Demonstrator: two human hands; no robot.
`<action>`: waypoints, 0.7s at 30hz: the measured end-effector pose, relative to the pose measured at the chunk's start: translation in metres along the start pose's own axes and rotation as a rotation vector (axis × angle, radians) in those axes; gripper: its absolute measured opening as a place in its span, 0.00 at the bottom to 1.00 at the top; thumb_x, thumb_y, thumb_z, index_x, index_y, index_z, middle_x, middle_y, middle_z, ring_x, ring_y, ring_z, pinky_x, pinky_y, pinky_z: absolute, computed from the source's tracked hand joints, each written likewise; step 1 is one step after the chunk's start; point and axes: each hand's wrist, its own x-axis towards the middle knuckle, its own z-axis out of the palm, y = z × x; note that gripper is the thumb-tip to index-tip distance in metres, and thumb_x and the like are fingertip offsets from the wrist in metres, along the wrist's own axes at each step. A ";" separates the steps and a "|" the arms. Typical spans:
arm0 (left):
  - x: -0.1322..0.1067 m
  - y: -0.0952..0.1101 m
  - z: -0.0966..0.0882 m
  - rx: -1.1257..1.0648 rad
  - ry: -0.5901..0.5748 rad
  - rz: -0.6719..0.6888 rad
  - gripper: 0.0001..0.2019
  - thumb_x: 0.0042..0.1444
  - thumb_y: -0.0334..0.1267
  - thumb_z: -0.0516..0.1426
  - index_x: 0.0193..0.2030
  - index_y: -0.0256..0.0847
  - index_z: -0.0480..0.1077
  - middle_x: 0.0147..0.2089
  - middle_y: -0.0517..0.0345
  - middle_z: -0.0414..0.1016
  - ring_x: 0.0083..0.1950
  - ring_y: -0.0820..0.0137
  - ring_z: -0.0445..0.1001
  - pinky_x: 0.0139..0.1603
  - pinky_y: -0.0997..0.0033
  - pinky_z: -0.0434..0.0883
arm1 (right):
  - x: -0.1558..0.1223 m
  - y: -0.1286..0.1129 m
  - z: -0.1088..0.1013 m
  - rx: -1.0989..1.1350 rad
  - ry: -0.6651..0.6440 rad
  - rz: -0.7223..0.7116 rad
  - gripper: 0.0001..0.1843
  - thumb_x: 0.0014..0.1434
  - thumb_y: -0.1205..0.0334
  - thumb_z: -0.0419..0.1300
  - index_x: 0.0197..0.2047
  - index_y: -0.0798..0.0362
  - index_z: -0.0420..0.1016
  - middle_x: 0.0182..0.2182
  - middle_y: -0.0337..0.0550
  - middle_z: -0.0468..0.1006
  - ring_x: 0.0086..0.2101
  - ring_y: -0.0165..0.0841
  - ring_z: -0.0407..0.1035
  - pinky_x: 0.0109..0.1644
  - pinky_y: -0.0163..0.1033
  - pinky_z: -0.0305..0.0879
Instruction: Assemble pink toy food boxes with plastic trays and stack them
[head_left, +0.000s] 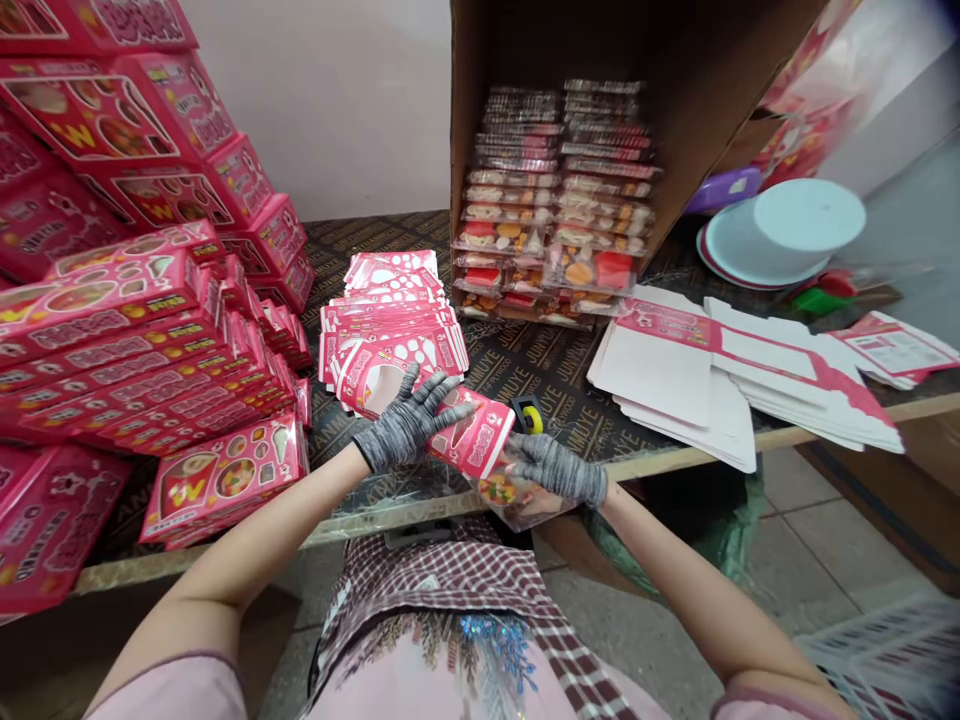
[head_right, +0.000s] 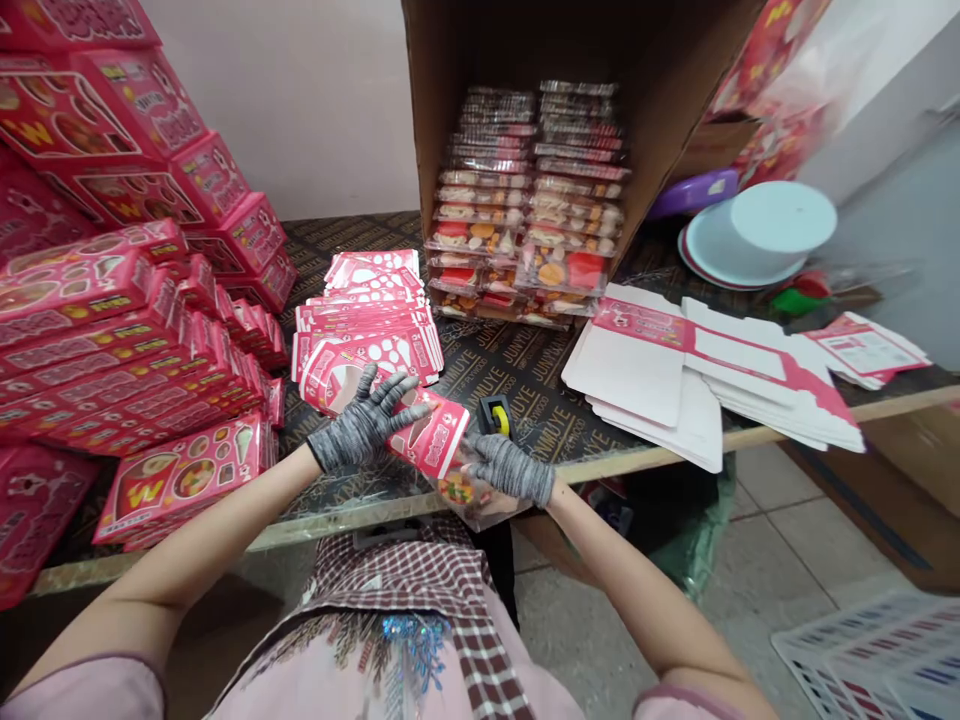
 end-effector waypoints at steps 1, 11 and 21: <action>-0.002 0.006 0.001 -0.020 -0.009 0.028 0.38 0.55 0.34 0.59 0.73 0.58 0.55 0.79 0.49 0.43 0.78 0.44 0.44 0.70 0.26 0.28 | 0.005 0.000 -0.001 0.105 -0.061 0.020 0.23 0.56 0.44 0.65 0.46 0.51 0.83 0.40 0.46 0.85 0.40 0.43 0.79 0.51 0.52 0.76; -0.020 0.004 0.011 -0.046 0.093 -0.126 0.45 0.48 0.50 0.65 0.73 0.51 0.56 0.77 0.44 0.48 0.75 0.35 0.45 0.70 0.27 0.26 | 0.001 0.011 -0.051 0.517 -0.074 0.284 0.44 0.44 0.56 0.75 0.64 0.51 0.71 0.43 0.45 0.83 0.31 0.31 0.76 0.35 0.36 0.75; -0.004 0.025 0.013 -0.751 0.321 -0.276 0.56 0.33 0.57 0.71 0.71 0.42 0.61 0.75 0.43 0.53 0.76 0.38 0.45 0.75 0.37 0.33 | 0.040 0.010 0.030 0.660 0.357 0.124 0.50 0.49 0.46 0.71 0.72 0.46 0.58 0.42 0.41 0.82 0.40 0.34 0.77 0.47 0.41 0.76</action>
